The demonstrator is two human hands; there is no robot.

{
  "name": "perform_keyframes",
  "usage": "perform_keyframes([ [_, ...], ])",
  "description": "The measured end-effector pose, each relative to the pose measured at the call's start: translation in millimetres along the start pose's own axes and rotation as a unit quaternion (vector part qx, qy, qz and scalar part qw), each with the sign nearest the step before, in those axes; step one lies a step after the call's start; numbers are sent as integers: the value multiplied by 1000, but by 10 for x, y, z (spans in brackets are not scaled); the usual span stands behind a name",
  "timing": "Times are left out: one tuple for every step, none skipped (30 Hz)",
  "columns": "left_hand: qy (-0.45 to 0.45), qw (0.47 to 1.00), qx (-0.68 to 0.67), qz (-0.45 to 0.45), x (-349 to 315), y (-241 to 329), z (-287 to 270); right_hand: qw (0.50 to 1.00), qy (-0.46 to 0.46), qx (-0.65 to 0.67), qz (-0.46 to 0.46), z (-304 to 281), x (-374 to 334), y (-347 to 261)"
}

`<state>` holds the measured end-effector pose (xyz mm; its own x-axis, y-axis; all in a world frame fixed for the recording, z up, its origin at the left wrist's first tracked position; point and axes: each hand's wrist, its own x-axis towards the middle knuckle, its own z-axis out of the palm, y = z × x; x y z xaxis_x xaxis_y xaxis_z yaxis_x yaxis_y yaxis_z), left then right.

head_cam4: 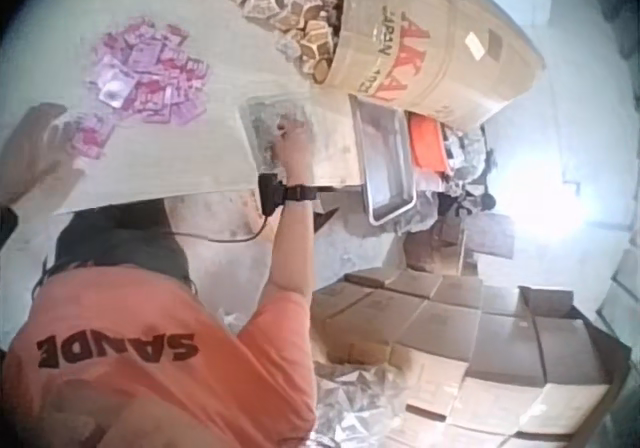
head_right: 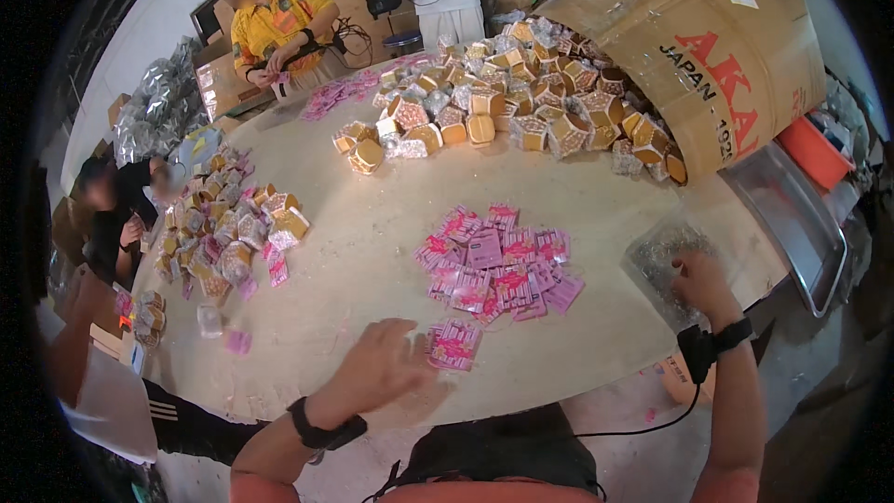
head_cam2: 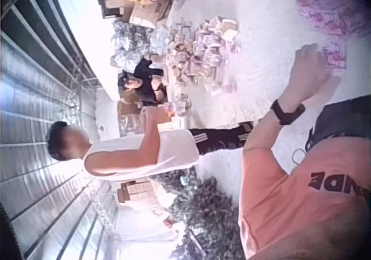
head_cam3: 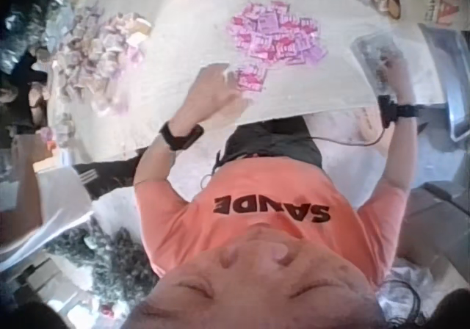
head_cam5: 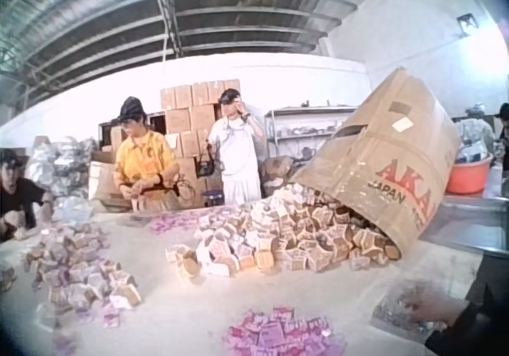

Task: Sorting and counting pink packets and gold-wrapped boxes on a large warehouse table.

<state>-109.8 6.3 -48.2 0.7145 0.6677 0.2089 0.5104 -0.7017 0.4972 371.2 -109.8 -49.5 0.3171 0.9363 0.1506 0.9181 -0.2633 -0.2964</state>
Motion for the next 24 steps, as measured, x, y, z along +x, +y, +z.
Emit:
perform_keyframes([
  [-23,999,28,-2,63,151,88,1000,7,0,3,5,2,-25],
  [-47,997,55,-3,105,238,143,1000,14,-1,7,14,1,-96],
  [-68,996,65,-3,167,255,162,1000,24,0,14,10,-20,-144],
  [-90,993,74,-2,251,250,183,1000,3,-6,23,13,-25,-151],
  [-111,990,83,-1,337,237,207,999,-18,-12,33,34,-13,-144],
  [-100,991,92,6,417,211,222,998,-38,-17,40,59,9,-126],
  [-88,991,100,13,498,172,245,999,-36,-28,29,93,22,-78],
  [-75,991,109,18,582,129,264,999,-34,-39,17,133,39,-16],
  [-65,992,107,27,657,74,290,998,-35,-49,0,166,62,25],
  [-52,992,107,31,719,13,302,1000,-18,-16,4,163,84,13],
  [-37,993,108,32,779,-49,303,1000,-3,18,5,147,93,-20],
  [-42,995,89,7,868,-88,321,998,10,56,1,157,121,-72],
  [-42,996,72,-30,918,-122,347,997,13,81,6,124,138,-148],
  [-21,997,75,-16,947,-211,421,994,12,108,6,90,126,-196],
  [-2,997,77,0,980,-271,482,996,27,79,-10,160,71,-80],
  [-15,999,46,-16,1029,-220,484,997,44,50,-28,248,40,132],
  [-31,999,13,-26,1043,-186,433,997,44,68,2,307,-18,373],
  [-4,999,9,-40,936,-157,287,995,39,88,31,375,-19,517],
  [20,999,5,-49,836,-90,166,998,39,53,15,389,-9,506],
  [42,998,-2,-53,737,-84,97,999,42,15,3,383,5,494],
  [130,991,13,-27,514,-184,-26,998,42,42,-8,431,50,529],
  [188,980,44,-40,279,-341,-169,997,44,67,-14,466,81,590],
  [244,966,75,-50,22,-540,-331,995,48,91,-17,470,106,613],
  [286,944,126,-105,-260,-701,-536,988,43,148,6,424,100,611],
])
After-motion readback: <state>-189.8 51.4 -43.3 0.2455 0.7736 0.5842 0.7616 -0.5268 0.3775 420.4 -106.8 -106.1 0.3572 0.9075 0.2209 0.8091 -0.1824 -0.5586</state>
